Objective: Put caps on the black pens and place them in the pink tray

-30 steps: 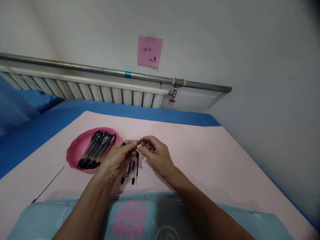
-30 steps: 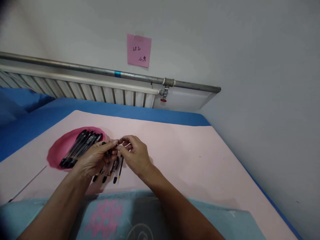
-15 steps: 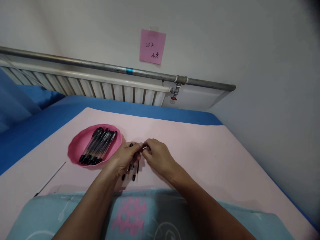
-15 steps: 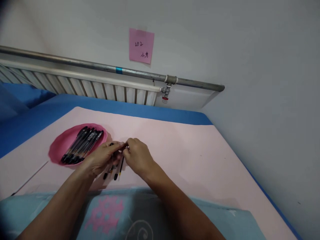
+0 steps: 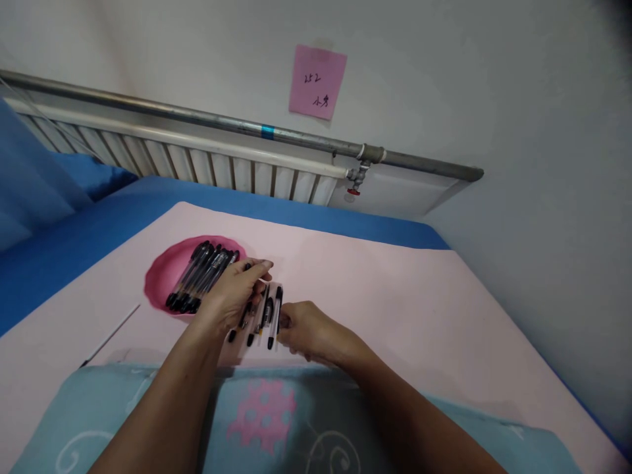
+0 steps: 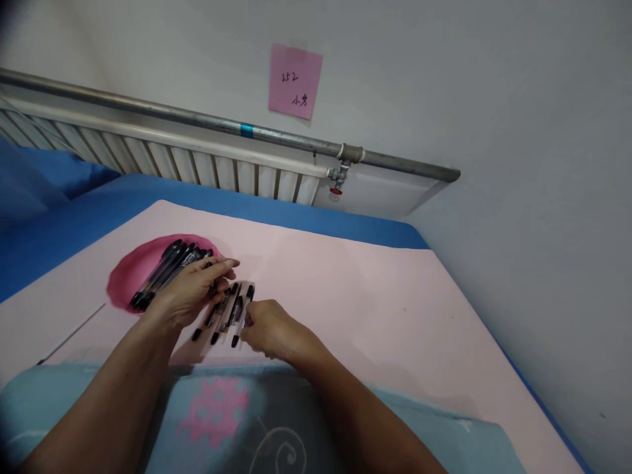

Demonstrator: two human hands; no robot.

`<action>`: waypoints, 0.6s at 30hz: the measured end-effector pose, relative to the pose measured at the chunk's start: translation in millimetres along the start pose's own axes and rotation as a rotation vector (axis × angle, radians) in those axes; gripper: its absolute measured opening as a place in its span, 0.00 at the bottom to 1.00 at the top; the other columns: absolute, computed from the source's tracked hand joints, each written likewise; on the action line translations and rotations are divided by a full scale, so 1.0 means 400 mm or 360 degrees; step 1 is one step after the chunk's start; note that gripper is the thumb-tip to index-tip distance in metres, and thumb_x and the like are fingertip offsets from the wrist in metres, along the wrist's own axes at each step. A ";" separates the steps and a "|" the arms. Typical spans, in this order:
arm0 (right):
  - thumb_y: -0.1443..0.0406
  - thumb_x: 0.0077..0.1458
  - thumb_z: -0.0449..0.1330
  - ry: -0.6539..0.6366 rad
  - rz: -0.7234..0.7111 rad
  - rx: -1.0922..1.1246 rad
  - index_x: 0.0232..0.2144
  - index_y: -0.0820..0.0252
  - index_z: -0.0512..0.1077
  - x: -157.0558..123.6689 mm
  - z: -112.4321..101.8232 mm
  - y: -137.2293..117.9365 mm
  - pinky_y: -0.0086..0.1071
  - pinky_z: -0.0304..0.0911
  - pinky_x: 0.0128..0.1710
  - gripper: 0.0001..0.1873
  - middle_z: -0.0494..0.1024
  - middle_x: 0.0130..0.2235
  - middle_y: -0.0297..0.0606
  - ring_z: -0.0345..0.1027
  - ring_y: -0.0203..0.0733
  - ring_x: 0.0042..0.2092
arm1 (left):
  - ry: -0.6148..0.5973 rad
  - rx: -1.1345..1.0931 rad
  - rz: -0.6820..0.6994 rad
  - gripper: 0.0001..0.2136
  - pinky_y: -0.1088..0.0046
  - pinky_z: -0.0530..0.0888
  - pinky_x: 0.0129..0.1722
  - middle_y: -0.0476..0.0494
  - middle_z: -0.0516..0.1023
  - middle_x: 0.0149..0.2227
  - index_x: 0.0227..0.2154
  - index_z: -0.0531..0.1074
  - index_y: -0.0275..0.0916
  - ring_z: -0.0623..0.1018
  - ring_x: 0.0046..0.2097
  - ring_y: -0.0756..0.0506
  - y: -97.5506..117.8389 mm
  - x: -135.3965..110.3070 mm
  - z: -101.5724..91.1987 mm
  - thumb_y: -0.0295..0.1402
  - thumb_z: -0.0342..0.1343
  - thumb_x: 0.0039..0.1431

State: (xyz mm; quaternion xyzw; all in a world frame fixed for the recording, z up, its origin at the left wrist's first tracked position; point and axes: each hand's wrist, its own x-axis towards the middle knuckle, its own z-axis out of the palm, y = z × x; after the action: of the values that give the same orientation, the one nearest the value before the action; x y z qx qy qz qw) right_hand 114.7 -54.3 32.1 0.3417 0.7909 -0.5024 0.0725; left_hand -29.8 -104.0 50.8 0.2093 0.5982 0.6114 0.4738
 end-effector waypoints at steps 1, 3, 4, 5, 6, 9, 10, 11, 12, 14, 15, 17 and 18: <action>0.69 0.42 0.52 -0.0008 0.0001 0.0002 0.27 0.61 0.65 0.002 0.002 0.002 0.21 0.52 0.12 0.05 0.65 0.18 0.29 0.57 0.29 0.15 | 0.0011 0.0001 -0.0004 0.12 0.81 0.57 0.14 0.50 0.70 0.21 0.26 0.71 0.35 0.64 0.16 0.57 0.001 0.000 0.000 0.38 0.61 0.40; 0.69 0.44 0.52 -0.0007 0.0002 0.0025 0.27 0.61 0.65 0.004 0.004 0.006 0.21 0.53 0.11 0.04 0.65 0.19 0.30 0.58 0.29 0.16 | 0.0029 0.0000 -0.0008 0.12 0.81 0.57 0.14 0.50 0.70 0.21 0.26 0.71 0.35 0.64 0.16 0.57 0.003 -0.001 -0.001 0.38 0.61 0.40; 0.68 0.44 0.51 -0.0004 0.0006 0.0044 0.26 0.61 0.64 0.005 0.004 0.007 0.21 0.54 0.11 0.04 0.65 0.19 0.30 0.59 0.30 0.17 | 0.0037 0.0001 -0.0015 0.11 0.81 0.57 0.15 0.50 0.70 0.21 0.26 0.71 0.35 0.64 0.16 0.57 0.004 -0.001 -0.001 0.38 0.61 0.40; 0.68 0.45 0.50 0.0001 0.0007 0.0069 0.26 0.61 0.64 0.006 0.003 0.007 0.21 0.54 0.11 0.04 0.66 0.20 0.31 0.61 0.31 0.17 | 0.0041 0.0004 -0.0022 0.11 0.81 0.58 0.15 0.50 0.70 0.21 0.26 0.71 0.35 0.64 0.16 0.57 0.004 -0.001 -0.001 0.38 0.61 0.40; 0.68 0.45 0.50 0.0006 0.0005 0.0095 0.26 0.61 0.64 0.007 0.002 0.007 0.21 0.54 0.11 0.04 0.66 0.20 0.32 0.62 0.31 0.18 | 0.0043 0.0010 -0.0030 0.12 0.81 0.58 0.15 0.50 0.71 0.21 0.26 0.71 0.35 0.64 0.16 0.57 0.005 0.000 -0.002 0.38 0.61 0.40; 0.69 0.46 0.49 -0.0004 -0.0003 0.0135 0.26 0.61 0.63 0.009 0.000 0.004 0.20 0.55 0.11 0.04 0.68 0.23 0.33 0.63 0.31 0.19 | 0.0054 0.0033 -0.0041 0.12 0.81 0.58 0.15 0.50 0.71 0.21 0.26 0.71 0.36 0.64 0.17 0.57 0.004 0.002 -0.003 0.38 0.61 0.41; 0.69 0.46 0.49 -0.0007 -0.0001 0.0142 0.27 0.61 0.63 0.009 0.000 0.003 0.20 0.55 0.11 0.04 0.68 0.23 0.33 0.63 0.31 0.19 | 0.0052 0.0036 -0.0037 0.12 0.81 0.58 0.16 0.49 0.71 0.22 0.27 0.71 0.36 0.65 0.17 0.57 0.003 0.003 -0.003 0.39 0.61 0.41; 0.69 0.45 0.49 -0.0010 0.0000 0.0148 0.27 0.61 0.63 0.009 0.000 0.002 0.20 0.55 0.11 0.04 0.68 0.23 0.33 0.63 0.31 0.19 | 0.0053 0.0041 -0.0035 0.12 0.81 0.59 0.16 0.49 0.71 0.22 0.27 0.71 0.36 0.65 0.17 0.57 0.002 0.004 -0.004 0.38 0.61 0.41; 0.70 0.45 0.50 -0.0009 0.0003 0.0157 0.27 0.61 0.63 0.009 0.001 0.002 0.20 0.55 0.11 0.04 0.68 0.23 0.33 0.63 0.31 0.19 | 0.0055 0.0048 -0.0035 0.12 0.81 0.59 0.16 0.49 0.71 0.22 0.27 0.71 0.35 0.65 0.17 0.57 0.002 0.004 -0.004 0.38 0.61 0.41; 0.70 0.45 0.50 0.0000 0.0028 0.0176 0.28 0.61 0.63 0.009 0.005 0.003 0.20 0.55 0.11 0.05 0.68 0.22 0.32 0.63 0.31 0.18 | 0.0060 0.0055 -0.0031 0.12 0.81 0.59 0.16 0.49 0.71 0.22 0.26 0.71 0.35 0.65 0.17 0.56 0.001 0.005 -0.004 0.38 0.61 0.41; 0.70 0.45 0.50 0.0006 0.0043 0.0185 0.28 0.61 0.63 0.009 0.008 0.005 0.19 0.55 0.11 0.05 0.68 0.21 0.32 0.63 0.31 0.18 | 0.0062 0.0051 -0.0027 0.12 0.81 0.59 0.16 0.49 0.72 0.22 0.26 0.71 0.35 0.65 0.18 0.56 0.001 0.005 -0.004 0.38 0.61 0.41; 0.71 0.45 0.50 0.0022 0.0053 0.0209 0.29 0.60 0.64 0.011 0.010 0.009 0.19 0.54 0.11 0.06 0.68 0.21 0.31 0.63 0.30 0.18 | 0.0063 0.0037 -0.0020 0.12 0.81 0.59 0.16 0.48 0.72 0.22 0.26 0.71 0.35 0.65 0.18 0.56 0.002 0.005 -0.005 0.38 0.61 0.41; 0.71 0.45 0.51 0.0031 0.0053 0.0218 0.29 0.60 0.64 0.013 0.009 0.012 0.19 0.54 0.11 0.06 0.68 0.20 0.31 0.63 0.30 0.18 | 0.0057 0.0030 -0.0016 0.12 0.81 0.59 0.16 0.48 0.72 0.23 0.27 0.71 0.35 0.66 0.18 0.56 0.002 0.005 -0.005 0.38 0.61 0.41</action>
State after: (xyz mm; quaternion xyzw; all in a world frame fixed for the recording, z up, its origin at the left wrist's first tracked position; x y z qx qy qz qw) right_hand 112.8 -53.7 24.5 0.3640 0.7495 -0.5508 0.0496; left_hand -32.6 -103.4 50.5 0.1999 0.6134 0.6070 0.4641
